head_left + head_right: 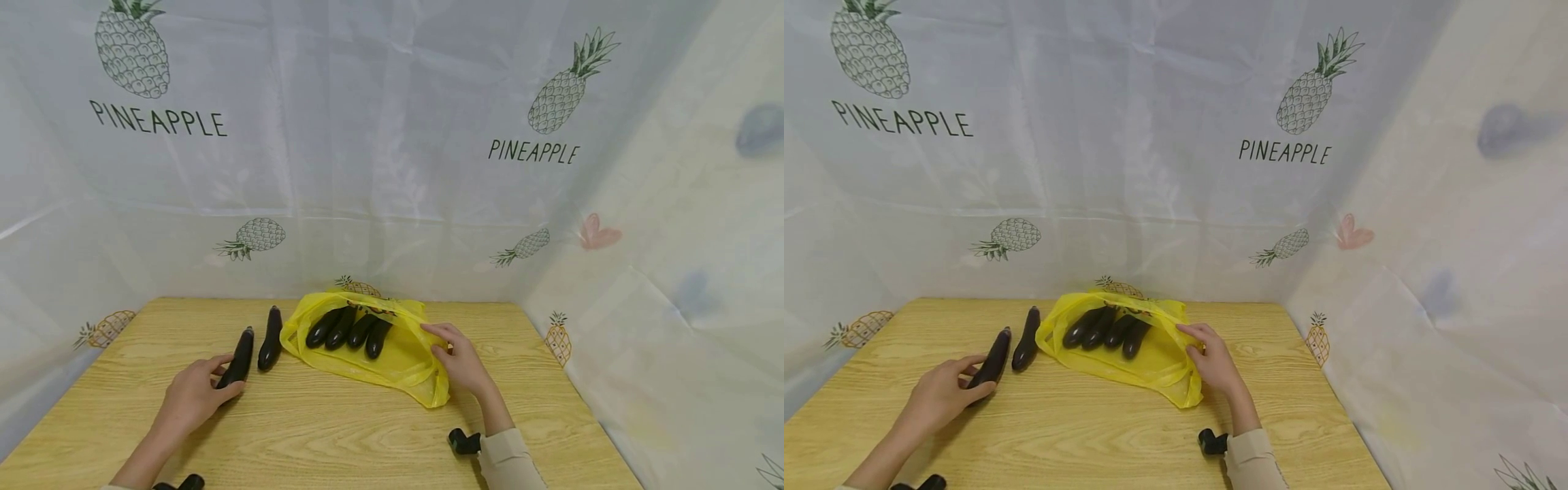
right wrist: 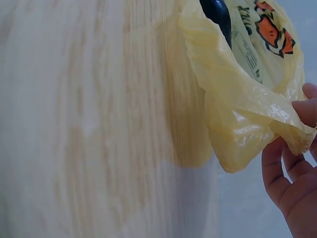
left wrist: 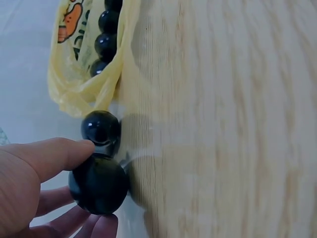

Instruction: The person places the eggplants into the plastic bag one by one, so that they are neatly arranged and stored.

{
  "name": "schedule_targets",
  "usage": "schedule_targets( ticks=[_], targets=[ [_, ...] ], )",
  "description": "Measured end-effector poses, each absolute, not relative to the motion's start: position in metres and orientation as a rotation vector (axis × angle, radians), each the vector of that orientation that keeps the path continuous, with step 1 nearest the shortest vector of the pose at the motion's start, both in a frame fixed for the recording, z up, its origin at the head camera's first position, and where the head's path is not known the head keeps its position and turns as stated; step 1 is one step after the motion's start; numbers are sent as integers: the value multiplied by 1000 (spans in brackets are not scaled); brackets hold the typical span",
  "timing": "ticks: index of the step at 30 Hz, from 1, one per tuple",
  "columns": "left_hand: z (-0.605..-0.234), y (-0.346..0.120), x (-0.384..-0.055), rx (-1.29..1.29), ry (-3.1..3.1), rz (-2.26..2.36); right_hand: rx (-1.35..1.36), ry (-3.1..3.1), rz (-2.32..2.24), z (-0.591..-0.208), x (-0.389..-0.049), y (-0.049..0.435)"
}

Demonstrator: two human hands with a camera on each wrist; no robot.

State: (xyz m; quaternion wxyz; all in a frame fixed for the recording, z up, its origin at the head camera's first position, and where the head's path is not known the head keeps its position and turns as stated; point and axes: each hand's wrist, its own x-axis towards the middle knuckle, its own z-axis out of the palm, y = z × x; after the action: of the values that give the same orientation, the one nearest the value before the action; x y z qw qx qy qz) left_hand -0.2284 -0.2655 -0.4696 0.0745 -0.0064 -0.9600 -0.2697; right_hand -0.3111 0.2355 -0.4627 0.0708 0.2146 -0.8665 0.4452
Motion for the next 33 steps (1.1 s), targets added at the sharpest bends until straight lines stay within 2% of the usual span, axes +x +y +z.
schedule_targets(
  ticks=[33],
  targets=[
    [-463, -280, -219, 31, -2894, -966, 641, -2618, 1323, -463, -312, 236]
  ],
)
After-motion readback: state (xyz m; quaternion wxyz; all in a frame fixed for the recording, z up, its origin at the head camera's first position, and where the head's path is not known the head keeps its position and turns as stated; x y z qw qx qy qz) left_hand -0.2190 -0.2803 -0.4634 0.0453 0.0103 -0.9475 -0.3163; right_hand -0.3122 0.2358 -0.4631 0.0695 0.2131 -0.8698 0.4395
